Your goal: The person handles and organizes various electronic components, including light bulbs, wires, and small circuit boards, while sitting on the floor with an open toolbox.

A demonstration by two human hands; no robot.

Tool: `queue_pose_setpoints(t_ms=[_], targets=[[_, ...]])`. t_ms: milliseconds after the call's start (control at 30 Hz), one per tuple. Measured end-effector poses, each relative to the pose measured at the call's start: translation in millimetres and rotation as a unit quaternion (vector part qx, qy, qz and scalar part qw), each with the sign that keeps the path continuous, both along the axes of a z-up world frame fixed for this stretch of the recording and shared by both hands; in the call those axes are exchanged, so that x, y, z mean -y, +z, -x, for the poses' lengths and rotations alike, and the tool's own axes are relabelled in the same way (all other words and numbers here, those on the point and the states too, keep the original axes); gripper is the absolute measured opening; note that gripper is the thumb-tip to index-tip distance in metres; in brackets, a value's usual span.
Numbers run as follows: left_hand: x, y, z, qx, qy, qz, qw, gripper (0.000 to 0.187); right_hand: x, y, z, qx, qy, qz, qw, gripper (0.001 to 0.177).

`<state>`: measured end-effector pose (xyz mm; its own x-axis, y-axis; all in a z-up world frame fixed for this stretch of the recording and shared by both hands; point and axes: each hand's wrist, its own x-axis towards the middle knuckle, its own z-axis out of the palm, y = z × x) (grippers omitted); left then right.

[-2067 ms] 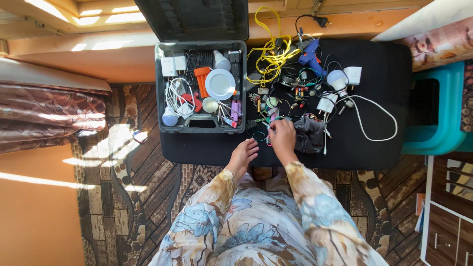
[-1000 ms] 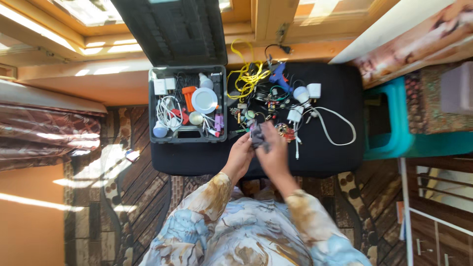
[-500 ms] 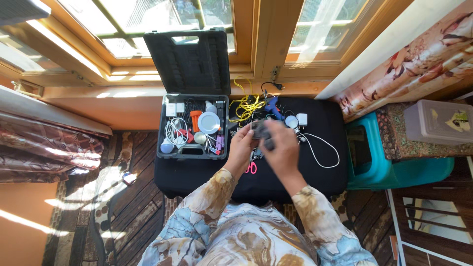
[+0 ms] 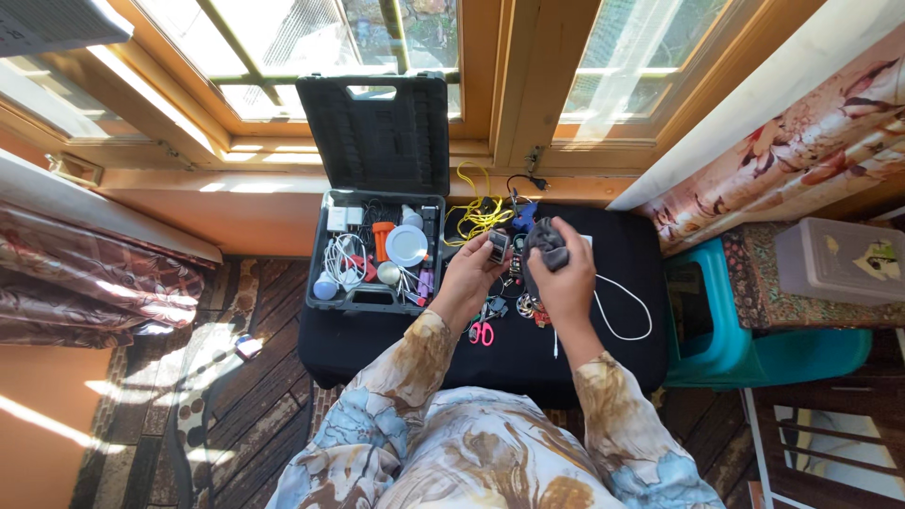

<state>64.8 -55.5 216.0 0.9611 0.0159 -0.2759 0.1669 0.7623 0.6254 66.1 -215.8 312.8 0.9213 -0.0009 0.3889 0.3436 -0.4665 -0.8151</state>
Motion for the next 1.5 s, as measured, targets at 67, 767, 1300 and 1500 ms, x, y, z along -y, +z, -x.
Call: queue_pose_setpoints(t_ms=[67,767,1300,1500], targets=[[0.4,5.7,1.0,0.0,-0.005,0.014,1.0,0.032,-3.6,-1.9,4.0,0.007,0.073,-0.041,0.996,0.053],[11.8,81.6,19.4,0.009,-0.115,0.062,0.991,0.068,-32.3,56.6,30.1,0.13,0.097,0.195,0.967,0.049],[7.6,83.0,19.6,0.063,-0.054,0.027,0.996,0.066,-12.2,30.6,31.2,0.098,0.066,0.045,0.992,0.044],[14.5,52.5,23.8,0.067,0.021,-0.162,0.984,0.031,-17.3,19.2,41.3,-0.105,0.077,-0.252,0.959,0.04]])
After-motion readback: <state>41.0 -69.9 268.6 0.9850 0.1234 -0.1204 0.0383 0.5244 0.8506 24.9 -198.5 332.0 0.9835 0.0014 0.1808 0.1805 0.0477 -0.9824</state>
